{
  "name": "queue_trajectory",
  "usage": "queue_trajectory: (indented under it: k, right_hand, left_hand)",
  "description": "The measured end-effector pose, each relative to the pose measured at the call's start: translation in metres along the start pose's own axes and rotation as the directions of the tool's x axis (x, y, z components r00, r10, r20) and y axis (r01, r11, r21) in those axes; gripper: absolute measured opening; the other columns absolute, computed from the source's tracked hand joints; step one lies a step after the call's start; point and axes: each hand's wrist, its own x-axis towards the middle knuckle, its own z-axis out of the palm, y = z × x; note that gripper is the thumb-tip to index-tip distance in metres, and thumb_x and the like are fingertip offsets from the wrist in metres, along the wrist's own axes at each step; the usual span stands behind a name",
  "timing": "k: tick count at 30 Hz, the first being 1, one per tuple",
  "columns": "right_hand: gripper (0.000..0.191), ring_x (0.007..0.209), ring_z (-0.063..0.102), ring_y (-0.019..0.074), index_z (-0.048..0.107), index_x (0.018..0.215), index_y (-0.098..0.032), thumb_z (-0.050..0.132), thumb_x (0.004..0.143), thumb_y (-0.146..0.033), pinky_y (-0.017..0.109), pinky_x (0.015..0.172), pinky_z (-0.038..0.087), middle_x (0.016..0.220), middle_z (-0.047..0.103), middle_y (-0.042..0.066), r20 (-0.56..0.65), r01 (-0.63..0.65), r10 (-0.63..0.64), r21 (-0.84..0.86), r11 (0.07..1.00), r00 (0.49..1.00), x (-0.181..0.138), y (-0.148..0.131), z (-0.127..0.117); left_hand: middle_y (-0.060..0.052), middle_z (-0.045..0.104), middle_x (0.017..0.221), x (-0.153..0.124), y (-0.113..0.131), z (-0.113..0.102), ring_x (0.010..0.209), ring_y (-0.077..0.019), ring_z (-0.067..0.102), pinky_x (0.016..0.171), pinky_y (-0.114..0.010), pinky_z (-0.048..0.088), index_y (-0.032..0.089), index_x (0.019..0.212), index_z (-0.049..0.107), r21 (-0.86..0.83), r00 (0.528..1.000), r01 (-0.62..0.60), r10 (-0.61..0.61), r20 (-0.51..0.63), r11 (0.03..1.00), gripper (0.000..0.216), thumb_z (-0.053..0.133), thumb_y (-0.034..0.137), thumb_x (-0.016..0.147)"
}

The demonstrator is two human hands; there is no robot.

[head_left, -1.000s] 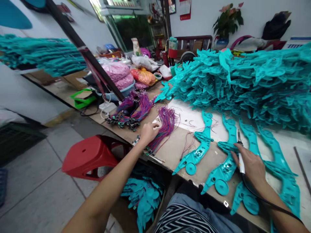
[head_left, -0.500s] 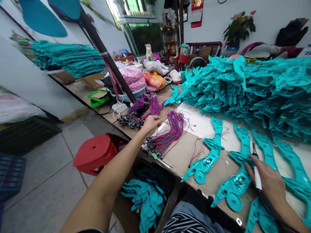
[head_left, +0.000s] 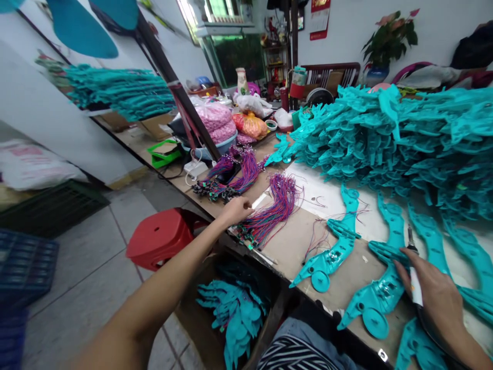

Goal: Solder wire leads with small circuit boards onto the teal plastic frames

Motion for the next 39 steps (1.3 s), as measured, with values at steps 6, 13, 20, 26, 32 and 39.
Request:
queue_trajectory:
  k: [6,13,20,26,32,39]
  right_hand:
    - [0.041,0.080,0.069,0.0264,0.062,0.118,-0.017,0.033,0.098,-0.038,0.036,0.063,0.047,0.094,0.074,0.012,-0.023,0.035,-0.036,-0.031,0.999,0.999,0.001,-0.001,-0.002]
    - [0.038,0.081,0.069,0.0249,0.062,0.117,-0.017,0.035,0.098,-0.037,0.034,0.065,0.045,0.093,0.073,0.011,-0.050,0.047,-0.048,-0.027,0.999,0.998,0.002,-0.002,-0.003]
    - [0.037,0.084,0.069,0.0251,0.062,0.116,-0.016,0.035,0.099,-0.035,0.034,0.065,0.044,0.094,0.074,0.011,-0.043,0.064,-0.065,-0.027,0.998,0.997,0.001,0.000,-0.002]
    - [0.035,0.085,0.068,0.0249,0.061,0.118,-0.017,0.041,0.098,-0.036,0.033,0.067,0.043,0.096,0.073,0.011,-0.033,0.052,-0.052,-0.023,0.998,0.998,0.000,0.001,-0.001]
    - [0.036,0.083,0.067,0.0243,0.062,0.117,-0.016,0.041,0.099,-0.039,0.033,0.067,0.041,0.094,0.073,0.010,-0.036,0.052,-0.053,-0.028,0.998,0.998,0.001,0.001,-0.001]
    - [0.039,0.082,0.067,0.0262,0.063,0.117,-0.015,0.037,0.099,-0.039,0.035,0.065,0.042,0.092,0.073,0.012,-0.018,0.065,-0.065,-0.026,0.998,0.998,0.002,-0.001,-0.005]
  left_hand:
    - [-0.005,0.072,0.067,-0.013,0.007,-0.002,0.070,-0.0228,0.066,0.061,-0.026,0.041,0.022,0.061,0.072,0.121,1.000,0.003,-0.005,0.017,0.993,0.019,0.063,0.032,0.075]
    - [-0.012,0.076,0.092,-0.029,0.020,-0.029,0.089,-0.0309,0.068,0.070,-0.032,0.042,0.023,0.095,0.077,0.288,0.979,0.038,0.023,-0.205,0.957,0.033,0.049,0.039,0.090]
    - [-0.003,0.061,0.057,-0.033,0.029,-0.035,0.058,-0.0186,0.057,0.059,-0.027,0.038,0.019,0.072,0.068,-0.115,0.979,-0.060,0.036,-0.200,0.992,0.027,0.054,0.039,0.083]
    - [0.005,0.042,0.048,-0.029,0.028,-0.038,0.046,-0.0105,0.043,0.048,-0.022,0.037,0.016,0.071,0.063,-0.764,0.971,0.057,-0.212,-0.106,0.643,0.040,0.076,0.052,0.063]
    - [0.000,0.056,0.061,-0.022,0.019,-0.042,0.051,-0.0088,0.048,0.043,-0.017,0.034,0.015,0.066,0.060,-0.786,0.936,0.236,-0.350,0.027,0.571,0.038,0.084,0.042,0.053]
    - [0.000,0.066,0.065,-0.011,0.007,-0.059,0.060,-0.0151,0.057,0.052,-0.021,0.039,0.019,0.073,0.067,-0.291,0.974,0.208,-0.169,0.151,0.934,0.021,0.076,0.026,0.055]
